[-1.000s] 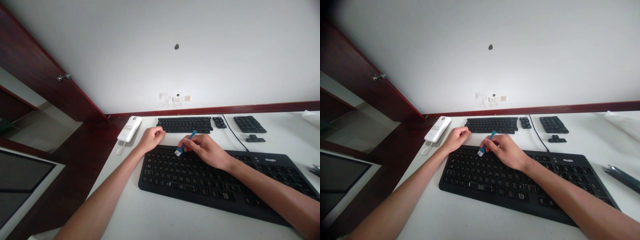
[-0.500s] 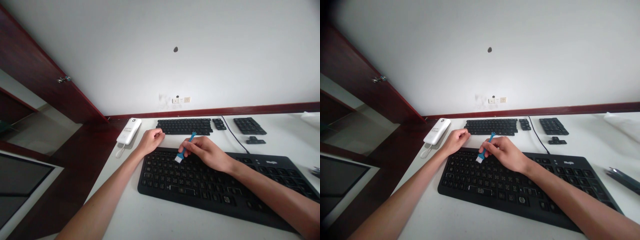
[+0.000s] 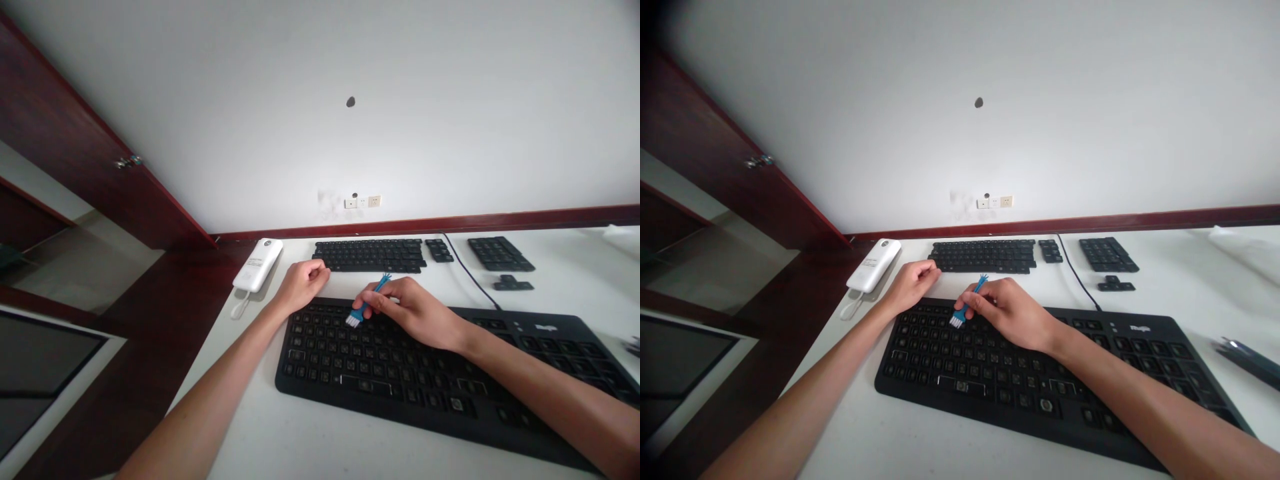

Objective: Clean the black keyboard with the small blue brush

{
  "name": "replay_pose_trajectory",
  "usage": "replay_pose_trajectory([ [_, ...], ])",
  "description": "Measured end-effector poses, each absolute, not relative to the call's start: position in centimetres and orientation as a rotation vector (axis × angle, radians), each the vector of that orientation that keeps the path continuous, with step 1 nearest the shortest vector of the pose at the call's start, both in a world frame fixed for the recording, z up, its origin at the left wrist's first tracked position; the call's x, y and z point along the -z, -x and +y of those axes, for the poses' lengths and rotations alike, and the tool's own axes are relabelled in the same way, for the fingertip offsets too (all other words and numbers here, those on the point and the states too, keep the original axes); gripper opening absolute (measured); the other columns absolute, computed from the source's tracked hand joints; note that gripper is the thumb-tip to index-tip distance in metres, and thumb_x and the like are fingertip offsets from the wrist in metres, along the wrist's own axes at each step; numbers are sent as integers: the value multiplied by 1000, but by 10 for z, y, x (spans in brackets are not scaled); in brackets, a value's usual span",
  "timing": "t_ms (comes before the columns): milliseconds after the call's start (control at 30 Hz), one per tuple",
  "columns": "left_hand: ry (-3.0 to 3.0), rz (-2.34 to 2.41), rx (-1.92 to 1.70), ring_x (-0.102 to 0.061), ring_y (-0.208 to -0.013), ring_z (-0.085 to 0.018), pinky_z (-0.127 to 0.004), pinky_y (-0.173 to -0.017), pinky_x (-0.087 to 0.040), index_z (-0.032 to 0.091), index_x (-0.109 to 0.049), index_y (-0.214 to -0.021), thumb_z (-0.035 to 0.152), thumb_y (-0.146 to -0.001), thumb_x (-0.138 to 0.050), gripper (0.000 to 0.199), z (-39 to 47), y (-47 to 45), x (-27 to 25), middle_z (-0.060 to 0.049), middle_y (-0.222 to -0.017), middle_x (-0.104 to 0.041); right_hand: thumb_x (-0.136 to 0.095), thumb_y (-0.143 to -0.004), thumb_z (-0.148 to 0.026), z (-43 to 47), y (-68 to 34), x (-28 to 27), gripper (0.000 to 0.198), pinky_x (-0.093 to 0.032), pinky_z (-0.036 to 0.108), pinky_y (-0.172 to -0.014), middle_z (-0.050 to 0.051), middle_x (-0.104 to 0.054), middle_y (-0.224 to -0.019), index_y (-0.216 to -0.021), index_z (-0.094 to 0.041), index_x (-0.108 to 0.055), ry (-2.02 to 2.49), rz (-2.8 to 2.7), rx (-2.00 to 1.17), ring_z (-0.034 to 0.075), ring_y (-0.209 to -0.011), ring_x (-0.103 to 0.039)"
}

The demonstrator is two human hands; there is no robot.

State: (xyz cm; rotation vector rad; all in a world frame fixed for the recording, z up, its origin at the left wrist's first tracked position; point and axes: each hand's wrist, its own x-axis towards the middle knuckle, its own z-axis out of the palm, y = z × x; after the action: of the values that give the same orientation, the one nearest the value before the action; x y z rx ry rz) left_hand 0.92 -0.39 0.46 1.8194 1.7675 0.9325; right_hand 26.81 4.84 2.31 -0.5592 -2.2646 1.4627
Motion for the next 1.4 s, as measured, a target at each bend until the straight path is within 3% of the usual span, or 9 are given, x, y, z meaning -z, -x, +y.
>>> replay_pose_trajectory([
  [533,-1826,1792,-909,-36,-60,-12,-27,-59,-26,19,-44,-68,39,-97,-52,36,-4,-9,-5,4,-62,-41,-47,-106,-56,48,-269,-25,52,-50,31,-75,7,-78,-85,-100,-17,-80,509,-2226,-1587,20,-79,-69],
  [733,-1837,1790,-915,-36,-61,-12,-28,-60,-26,19,-44,-68,37,-97,-53,35,-5,-8,-3,4,-62,-41,-45,-107,-54,49,-269,-21,49,-47,31,-72,5,-77,-84,-102,-21,-81,623,-2332,-1386,19,-76,-68],
  [967,-1842,1769,-936,-36,-62,-12,-27,-61,-26,19,-42,-68,37,-97,-52,36,-4,-8,-3,4,-63,-40,-46,-107,-54,50,-268,-20,49,-47,32,-70,4,-76,-81,-101,-21,-81,637,-2342,-1366,19,-74,-68],
  [1167,-1845,1780,-929,-36,-61,-12,-27,-61,-25,19,-44,-68,41,-97,-52,37,-4,-7,-3,4,-63,-41,-47,-106,-56,52,-267,-18,50,-50,33,-77,7,-79,-92,-101,-18,-80,587,-2158,-1450,20,-82,-69],
  [1400,-1854,1775,-931,-36,-61,-12,-28,-61,-25,19,-42,-68,39,-97,-52,37,-5,-7,-4,4,-62,-41,-48,-105,-58,50,-268,-23,52,-50,33,-78,7,-78,-84,-97,-17,-80,522,-2224,-1591,21,-79,-70],
])
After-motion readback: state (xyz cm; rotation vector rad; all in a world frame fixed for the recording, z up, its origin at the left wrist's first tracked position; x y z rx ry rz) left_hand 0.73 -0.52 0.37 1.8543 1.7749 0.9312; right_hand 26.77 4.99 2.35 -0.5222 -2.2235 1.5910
